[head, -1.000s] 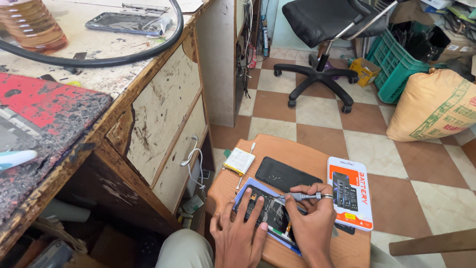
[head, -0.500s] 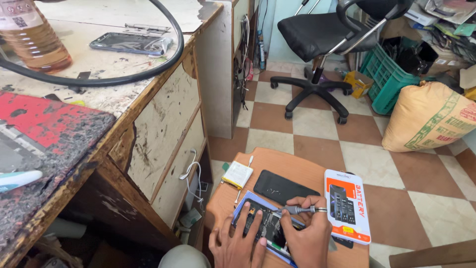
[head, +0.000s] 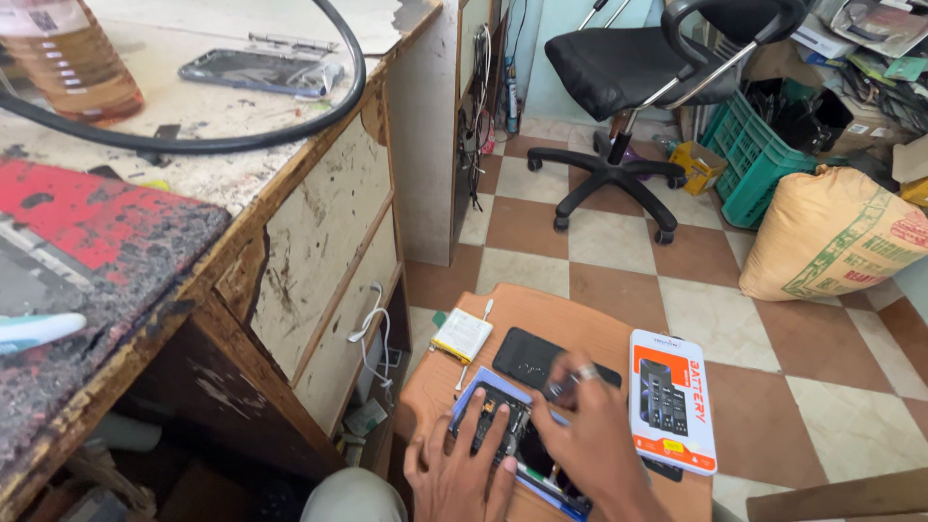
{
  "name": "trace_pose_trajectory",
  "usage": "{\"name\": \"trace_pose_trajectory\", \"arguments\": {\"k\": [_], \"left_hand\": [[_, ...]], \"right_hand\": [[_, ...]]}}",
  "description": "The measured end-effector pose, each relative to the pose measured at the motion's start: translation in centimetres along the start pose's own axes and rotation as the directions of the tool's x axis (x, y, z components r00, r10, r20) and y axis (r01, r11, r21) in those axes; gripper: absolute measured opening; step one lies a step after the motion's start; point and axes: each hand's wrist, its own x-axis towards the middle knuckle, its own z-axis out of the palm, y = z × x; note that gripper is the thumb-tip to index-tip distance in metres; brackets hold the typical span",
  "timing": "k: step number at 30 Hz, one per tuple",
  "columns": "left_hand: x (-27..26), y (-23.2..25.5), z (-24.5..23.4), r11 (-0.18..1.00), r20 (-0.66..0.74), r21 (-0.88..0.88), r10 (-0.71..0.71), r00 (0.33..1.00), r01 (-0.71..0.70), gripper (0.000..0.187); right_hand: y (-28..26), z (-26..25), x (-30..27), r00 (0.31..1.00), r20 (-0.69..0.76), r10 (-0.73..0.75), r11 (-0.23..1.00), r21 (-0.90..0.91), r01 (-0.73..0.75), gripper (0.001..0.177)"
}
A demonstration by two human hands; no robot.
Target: The person uses a screwdriver to remove screws from a disassembled smartphone placed on a small table. They manipulate the internal components and continue unscrewing parts throughout the clip.
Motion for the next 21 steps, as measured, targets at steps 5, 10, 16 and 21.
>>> {"name": "trace_pose_trajectory", "arguments": {"k": [5, 10, 16, 21], "left_hand": [[-0.6, 0.1, 1.9, 0.996, -0.181, 0.067, 0.062, 0.981, -0.051, 0.050], [-0.9, -0.1, 5.9, 0.986, -0.439, 0.145, 0.134, 0.888, -0.077, 0.047], [-1.0, -0.8, 7.1, 0.974, -0.442, 0.207, 0.174, 0.880, -0.089, 0.050], [-1.5, -0.9, 7.0, 0.979, -0.362, 0.187, 0.142, 0.921, -0.077, 0.047]], "right_hand": [[-3.7, -2.8, 3.0, 0.900, 0.431, -0.062, 0.954, -0.240, 0.181, 0.029], [-4.1, -2.7, 3.9, 0.894, 0.442, -0.079, 0.915, -0.325, 0.241, 0.031], [-1.5, -2.2, 3.7, 0.920, 0.321, -0.226, 0.957, -0.103, 0.272, 0.037], [-1.5, -2.2, 4.1, 0.825, 0.300, -0.479, 0.877, 0.140, 0.459, 0.045]]}}
